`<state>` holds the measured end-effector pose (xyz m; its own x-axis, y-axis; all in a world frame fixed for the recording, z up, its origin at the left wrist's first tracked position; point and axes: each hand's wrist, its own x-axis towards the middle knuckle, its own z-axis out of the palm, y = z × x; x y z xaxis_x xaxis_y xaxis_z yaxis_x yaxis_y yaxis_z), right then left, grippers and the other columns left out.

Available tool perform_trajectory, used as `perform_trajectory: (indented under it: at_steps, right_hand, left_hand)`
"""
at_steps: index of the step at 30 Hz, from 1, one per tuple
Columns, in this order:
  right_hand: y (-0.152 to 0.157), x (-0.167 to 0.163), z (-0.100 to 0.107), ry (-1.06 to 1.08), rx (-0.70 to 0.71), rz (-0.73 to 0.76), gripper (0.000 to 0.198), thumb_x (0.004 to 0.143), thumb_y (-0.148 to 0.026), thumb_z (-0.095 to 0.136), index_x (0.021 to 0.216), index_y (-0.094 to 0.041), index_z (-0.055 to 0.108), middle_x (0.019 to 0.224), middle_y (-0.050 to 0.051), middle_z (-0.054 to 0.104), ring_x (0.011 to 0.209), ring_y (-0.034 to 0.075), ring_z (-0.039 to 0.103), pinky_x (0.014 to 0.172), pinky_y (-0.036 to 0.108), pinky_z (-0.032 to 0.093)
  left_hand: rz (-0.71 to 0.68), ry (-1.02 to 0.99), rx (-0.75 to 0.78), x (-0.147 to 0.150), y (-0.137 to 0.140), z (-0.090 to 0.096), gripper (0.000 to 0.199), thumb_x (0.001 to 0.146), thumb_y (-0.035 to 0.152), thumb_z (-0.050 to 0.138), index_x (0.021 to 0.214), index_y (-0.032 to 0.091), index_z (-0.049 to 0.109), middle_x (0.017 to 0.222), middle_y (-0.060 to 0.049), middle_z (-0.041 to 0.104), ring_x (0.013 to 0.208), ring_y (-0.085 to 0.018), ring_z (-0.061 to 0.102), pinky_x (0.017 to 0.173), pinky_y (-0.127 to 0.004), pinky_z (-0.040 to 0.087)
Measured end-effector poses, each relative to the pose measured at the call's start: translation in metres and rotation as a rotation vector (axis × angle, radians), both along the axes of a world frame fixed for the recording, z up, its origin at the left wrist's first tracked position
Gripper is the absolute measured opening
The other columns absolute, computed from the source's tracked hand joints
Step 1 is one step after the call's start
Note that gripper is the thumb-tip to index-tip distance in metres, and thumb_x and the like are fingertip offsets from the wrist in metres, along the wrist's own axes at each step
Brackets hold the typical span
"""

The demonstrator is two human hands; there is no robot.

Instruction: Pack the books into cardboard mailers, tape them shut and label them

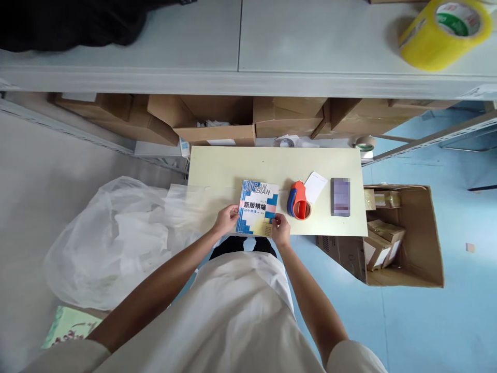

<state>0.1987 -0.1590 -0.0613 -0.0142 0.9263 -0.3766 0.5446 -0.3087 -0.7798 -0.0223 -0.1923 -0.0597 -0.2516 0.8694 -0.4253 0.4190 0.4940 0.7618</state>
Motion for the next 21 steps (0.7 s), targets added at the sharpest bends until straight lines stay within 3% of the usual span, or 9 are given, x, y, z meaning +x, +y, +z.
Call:
perform_trajectory:
  at_steps: [8, 13, 17, 21]
  right_hand:
    - [0.001, 0.009, -0.030, -0.129, -0.040, 0.015, 0.033, 0.078, -0.028, 0.038, 0.098, -0.016, 0.062, 0.092, 0.011, 0.068, 0.084, 0.023, 0.062, 0.080, 0.039, 0.049]
    - [-0.009, 0.015, -0.032, -0.202, 0.060, 0.074, 0.043, 0.077, -0.025, 0.044, 0.117, -0.014, 0.055, 0.119, 0.018, 0.056, 0.113, 0.028, 0.051, 0.097, 0.047, 0.040]
    - [-0.025, 0.023, -0.031, -0.271, 0.063, 0.023, 0.062, 0.074, -0.028, 0.051, 0.133, -0.011, 0.039, 0.137, 0.023, 0.039, 0.128, 0.034, 0.038, 0.102, 0.054, 0.033]
    - [-0.021, 0.021, -0.026, -0.230, -0.073, -0.030, 0.075, 0.072, -0.032, 0.054, 0.139, -0.011, 0.027, 0.130, 0.022, 0.046, 0.118, 0.031, 0.049, 0.094, 0.047, 0.042]
  left_hand:
    - [-0.056, 0.110, -0.098, 0.026, 0.002, -0.023, 0.027, 0.076, 0.005, 0.053, 0.099, 0.015, 0.064, 0.091, -0.006, 0.070, 0.082, -0.017, 0.067, 0.080, -0.031, 0.054]
    - [-0.080, 0.251, -0.083, 0.035, -0.004, -0.015, 0.045, 0.075, 0.009, 0.056, 0.120, 0.015, 0.056, 0.118, -0.015, 0.058, 0.113, -0.027, 0.054, 0.098, -0.043, 0.044]
    - [-0.334, 0.369, -0.068, 0.042, -0.015, -0.003, 0.059, 0.079, 0.016, 0.057, 0.135, 0.019, 0.042, 0.131, -0.016, 0.046, 0.122, -0.029, 0.045, 0.099, -0.044, 0.043]
    - [-0.466, 0.483, -0.152, 0.047, -0.018, 0.003, 0.059, 0.079, 0.017, 0.056, 0.136, 0.022, 0.040, 0.131, -0.015, 0.045, 0.119, -0.031, 0.045, 0.093, -0.043, 0.045]
